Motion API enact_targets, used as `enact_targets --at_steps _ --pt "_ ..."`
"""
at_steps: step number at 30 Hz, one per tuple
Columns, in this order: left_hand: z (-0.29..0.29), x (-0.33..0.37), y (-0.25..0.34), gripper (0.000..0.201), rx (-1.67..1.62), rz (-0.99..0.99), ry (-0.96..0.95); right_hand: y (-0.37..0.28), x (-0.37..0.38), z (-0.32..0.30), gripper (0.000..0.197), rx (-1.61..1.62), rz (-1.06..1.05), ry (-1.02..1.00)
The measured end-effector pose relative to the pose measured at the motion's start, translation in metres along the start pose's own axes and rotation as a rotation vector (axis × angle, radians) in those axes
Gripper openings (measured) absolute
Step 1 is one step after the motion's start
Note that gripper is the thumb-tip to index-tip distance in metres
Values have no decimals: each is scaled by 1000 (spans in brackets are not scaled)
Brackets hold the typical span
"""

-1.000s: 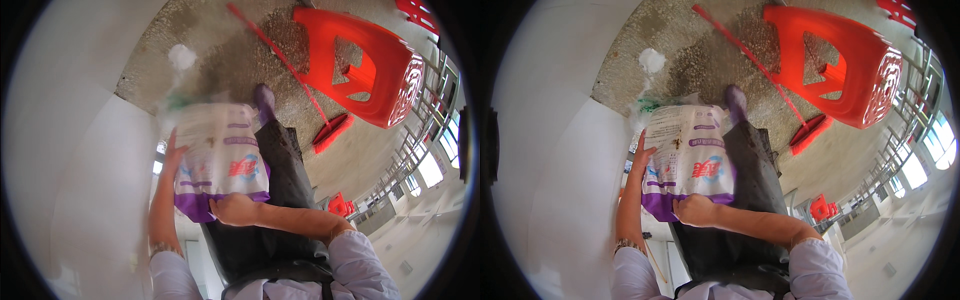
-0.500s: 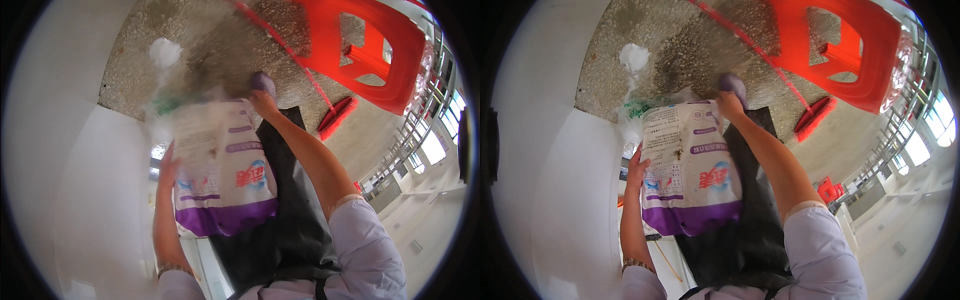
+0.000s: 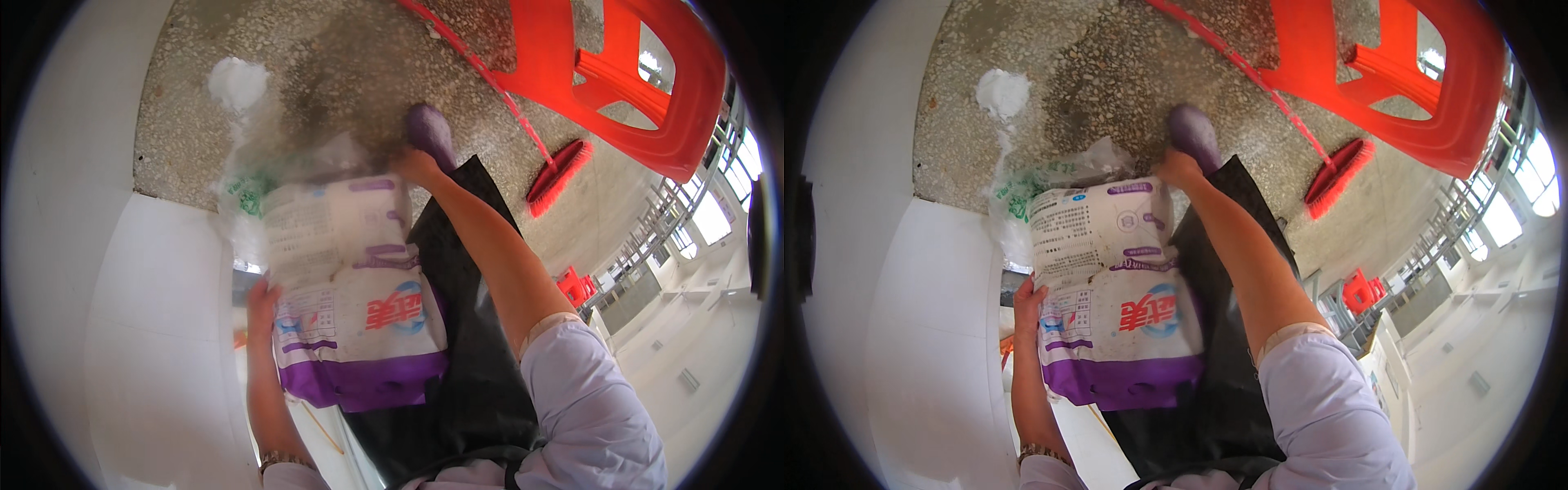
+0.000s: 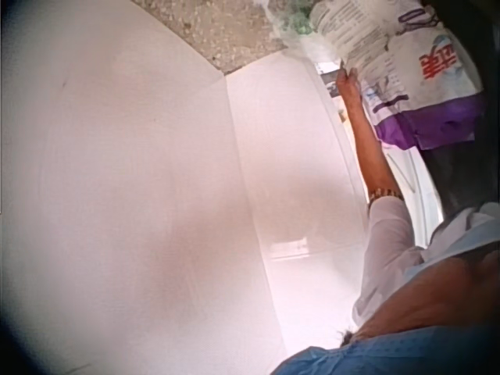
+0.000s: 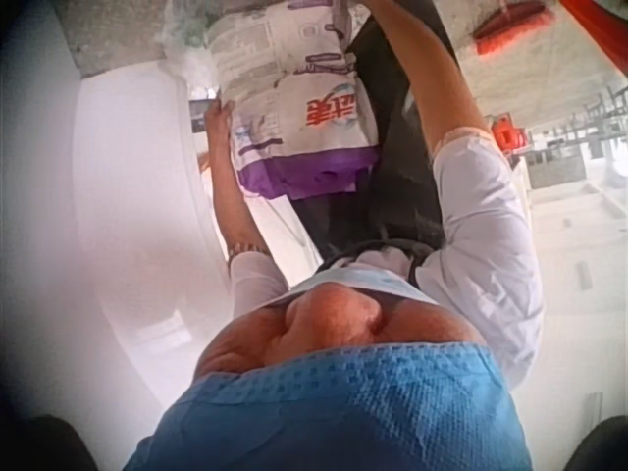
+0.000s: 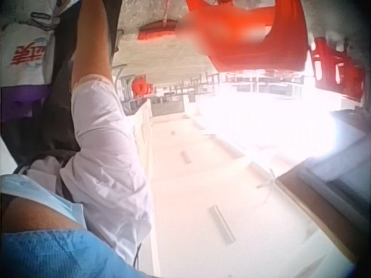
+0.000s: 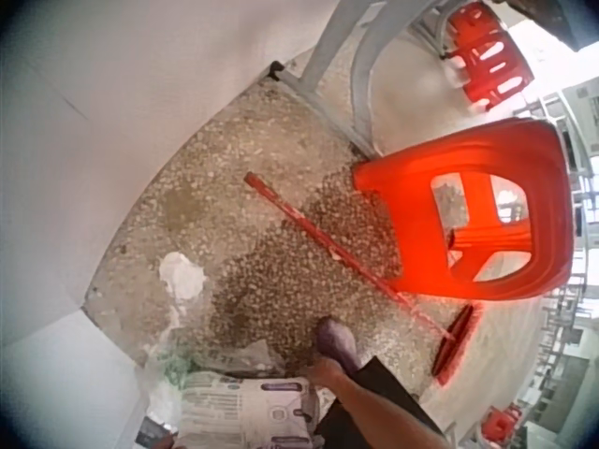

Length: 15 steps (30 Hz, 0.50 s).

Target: The person pours cleaning powder from a bag onto a floor, then scrubs the wet surface using a red broom and an orange squeegee while walking through a restroom area, and turns a valve on a grey pipe.

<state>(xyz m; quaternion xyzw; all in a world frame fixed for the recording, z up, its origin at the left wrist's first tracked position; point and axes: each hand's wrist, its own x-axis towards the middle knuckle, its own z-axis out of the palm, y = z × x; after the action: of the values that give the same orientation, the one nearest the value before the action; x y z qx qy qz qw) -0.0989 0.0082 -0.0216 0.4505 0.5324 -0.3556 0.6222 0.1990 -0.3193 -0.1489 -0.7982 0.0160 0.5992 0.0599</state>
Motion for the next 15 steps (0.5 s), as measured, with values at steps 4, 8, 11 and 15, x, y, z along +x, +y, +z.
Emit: enact_targets --at_steps 4,8,11,15 --pt "-4 -3 -8 42 -60 36 29 -16 -11 -7 50 -265 -98 -281" --pt "-1 -9 -11 45 -156 6 12 -25 -7 1 45 -552 -249 -307" --pt "1 -8 -16 45 -176 21 30 -22 4 16 41 -355 -462 -287" --pt "-1 -7 -25 46 -118 49 55 -5 2 26 41 -44 -404 -327"
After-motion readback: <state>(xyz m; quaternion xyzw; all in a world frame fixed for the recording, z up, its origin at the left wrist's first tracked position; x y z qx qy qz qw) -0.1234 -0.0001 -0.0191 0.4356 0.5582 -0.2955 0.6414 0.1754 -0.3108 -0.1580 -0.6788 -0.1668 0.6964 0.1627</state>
